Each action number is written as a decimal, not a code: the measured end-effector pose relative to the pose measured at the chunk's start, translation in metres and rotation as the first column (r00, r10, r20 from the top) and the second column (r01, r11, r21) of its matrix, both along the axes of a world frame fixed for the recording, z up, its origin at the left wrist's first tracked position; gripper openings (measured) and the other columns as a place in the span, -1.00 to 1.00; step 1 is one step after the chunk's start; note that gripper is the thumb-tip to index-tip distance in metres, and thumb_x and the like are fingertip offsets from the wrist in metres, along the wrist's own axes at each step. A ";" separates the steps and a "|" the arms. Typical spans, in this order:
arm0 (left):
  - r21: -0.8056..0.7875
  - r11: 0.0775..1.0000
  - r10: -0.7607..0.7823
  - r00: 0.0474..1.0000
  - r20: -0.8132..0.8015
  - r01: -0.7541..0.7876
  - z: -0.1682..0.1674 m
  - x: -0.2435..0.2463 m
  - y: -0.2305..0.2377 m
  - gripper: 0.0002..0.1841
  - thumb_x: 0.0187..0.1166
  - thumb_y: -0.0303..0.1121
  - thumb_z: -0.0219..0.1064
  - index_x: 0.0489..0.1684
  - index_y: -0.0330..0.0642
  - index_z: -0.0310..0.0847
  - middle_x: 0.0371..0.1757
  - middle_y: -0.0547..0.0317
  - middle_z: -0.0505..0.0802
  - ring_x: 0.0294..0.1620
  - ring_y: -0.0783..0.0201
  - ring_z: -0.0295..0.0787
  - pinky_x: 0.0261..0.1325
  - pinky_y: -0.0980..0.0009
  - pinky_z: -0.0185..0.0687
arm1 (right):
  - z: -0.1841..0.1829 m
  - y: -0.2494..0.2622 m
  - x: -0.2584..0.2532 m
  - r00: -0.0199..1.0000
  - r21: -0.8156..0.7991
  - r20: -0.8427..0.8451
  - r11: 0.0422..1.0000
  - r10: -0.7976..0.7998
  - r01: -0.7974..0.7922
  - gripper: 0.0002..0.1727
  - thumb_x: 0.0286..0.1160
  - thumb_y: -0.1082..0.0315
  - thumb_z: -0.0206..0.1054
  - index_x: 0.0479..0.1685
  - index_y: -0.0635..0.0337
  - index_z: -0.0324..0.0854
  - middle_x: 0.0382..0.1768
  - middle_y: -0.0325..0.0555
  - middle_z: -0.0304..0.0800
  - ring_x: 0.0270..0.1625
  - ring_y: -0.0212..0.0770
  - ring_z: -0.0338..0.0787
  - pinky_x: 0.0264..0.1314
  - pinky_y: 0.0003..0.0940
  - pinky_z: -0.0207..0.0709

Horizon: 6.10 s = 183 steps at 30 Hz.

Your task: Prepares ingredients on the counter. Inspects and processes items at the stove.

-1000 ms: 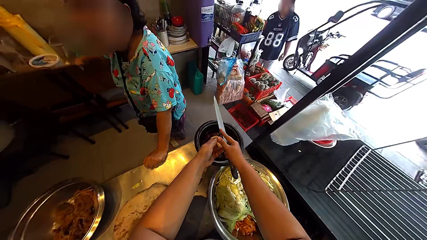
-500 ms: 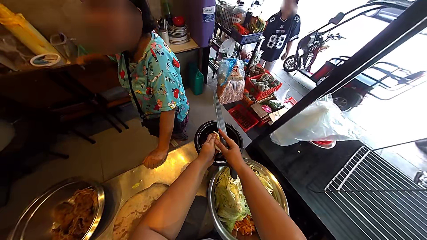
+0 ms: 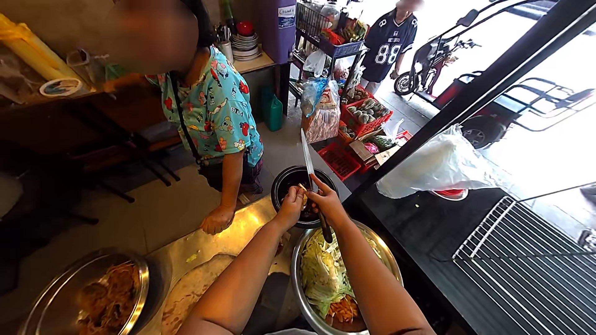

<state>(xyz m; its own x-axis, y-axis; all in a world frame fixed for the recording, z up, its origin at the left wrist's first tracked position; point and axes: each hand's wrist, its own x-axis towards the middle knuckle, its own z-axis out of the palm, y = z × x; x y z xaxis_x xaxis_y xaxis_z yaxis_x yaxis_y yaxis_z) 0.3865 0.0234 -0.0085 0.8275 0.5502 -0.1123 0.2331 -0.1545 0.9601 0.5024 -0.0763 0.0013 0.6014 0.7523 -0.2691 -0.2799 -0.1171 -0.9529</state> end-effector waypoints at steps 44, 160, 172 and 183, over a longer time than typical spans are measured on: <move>-0.830 0.554 0.221 0.950 0.220 0.063 -0.015 -0.006 -0.009 -0.58 0.93 -0.38 -0.18 0.67 -0.19 0.31 0.16 0.01 0.77 -0.07 0.26 0.80 0.07 0.38 0.76 | 0.028 -0.003 -0.010 0.963 0.176 0.158 0.966 -0.218 0.190 -0.25 0.52 0.50 0.46 0.77 -0.05 0.40 -0.51 -0.05 0.67 -0.65 -0.34 0.56 -0.58 -0.49 0.54; -0.791 0.595 0.206 0.925 0.320 0.141 0.002 -0.003 -0.014 -0.77 0.85 -0.30 0.10 0.20 -0.22 0.55 -0.06 0.17 0.79 -0.05 0.38 0.77 0.18 0.44 0.70 | 0.001 -0.017 -0.004 0.691 -0.097 0.723 0.993 0.025 0.066 -0.54 0.78 0.14 0.27 0.63 -0.23 0.59 0.01 0.01 0.88 -0.17 -0.10 0.81 -0.03 0.04 0.68; -0.651 0.758 0.241 0.948 0.207 -0.050 -0.015 -0.004 0.000 -0.71 0.80 -0.40 0.19 0.34 -0.39 0.57 0.12 -0.01 0.80 0.04 0.29 0.77 0.26 0.35 0.69 | 0.019 -0.022 -0.009 0.385 -0.222 0.915 0.949 0.123 0.225 -0.53 0.76 0.06 0.28 0.62 -0.46 0.58 -0.22 0.10 0.76 -0.26 0.09 0.78 -0.26 0.09 0.65; -0.756 0.655 0.319 0.912 0.259 -0.014 -0.023 -0.015 0.004 -0.63 0.87 -0.47 -0.01 0.57 -0.36 0.40 0.40 -0.05 0.71 0.29 0.27 0.73 0.45 0.36 0.59 | 0.014 -0.014 -0.004 0.417 -0.533 0.821 0.784 0.389 0.318 -0.39 0.94 0.15 -0.07 0.94 -0.33 0.01 0.15 0.18 0.79 0.00 0.25 0.86 -0.01 0.25 0.69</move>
<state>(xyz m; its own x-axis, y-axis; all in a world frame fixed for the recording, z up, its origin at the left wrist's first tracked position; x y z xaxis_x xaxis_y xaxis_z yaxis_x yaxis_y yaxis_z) 0.3710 0.0278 -0.0310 0.7926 0.5473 -0.2689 -0.1799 0.6312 0.7545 0.4979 -0.0907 0.0148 0.7194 0.6936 0.0379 0.6571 -0.6618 -0.3609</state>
